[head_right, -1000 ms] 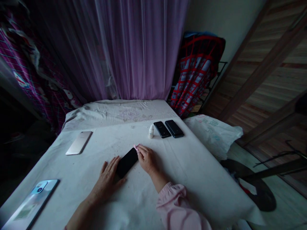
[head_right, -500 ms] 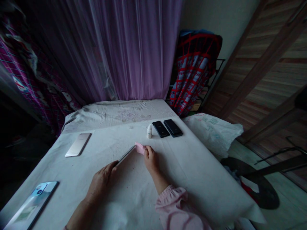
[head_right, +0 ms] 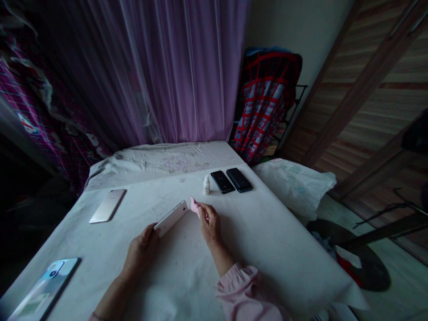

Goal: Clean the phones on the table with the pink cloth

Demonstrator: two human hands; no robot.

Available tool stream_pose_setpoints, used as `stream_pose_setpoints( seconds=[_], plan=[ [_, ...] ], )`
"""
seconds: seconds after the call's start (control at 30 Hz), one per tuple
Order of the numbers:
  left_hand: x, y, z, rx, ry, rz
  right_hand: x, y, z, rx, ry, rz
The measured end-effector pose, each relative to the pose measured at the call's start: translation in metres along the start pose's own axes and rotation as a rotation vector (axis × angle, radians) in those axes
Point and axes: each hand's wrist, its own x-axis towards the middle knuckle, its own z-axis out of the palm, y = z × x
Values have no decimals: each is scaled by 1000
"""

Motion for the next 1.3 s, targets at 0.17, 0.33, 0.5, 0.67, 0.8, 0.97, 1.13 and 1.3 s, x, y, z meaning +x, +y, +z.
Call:
stream_pose_setpoints(
  seconds=[0.17,0.33,0.5,0.67,0.8,0.97,1.13,1.3],
  plan=[
    [-3,9,5,-48,-27,61,-1,-22,-1,-157,-35,-246],
    [-3,12,6,-80,-29,79,-6,-23,6,-308,-151,-353],
    [-4,10,6,-77,-45,77,-5,-26,6,-346,-249,-364],
    [-6,11,6,-82,-90,97,0,-29,7,-366,-258,-356],
    [-5,13,5,-87,-105,83,1,-28,9,-377,-274,-365],
    [-5,15,5,-111,-103,80,-3,-33,15,-291,-272,-430],
    [-5,13,7,-149,-88,97,-17,-48,23,-249,-299,-466],
    [-5,8,9,-164,-43,137,-33,-60,30,-228,-349,-516]
  ],
)
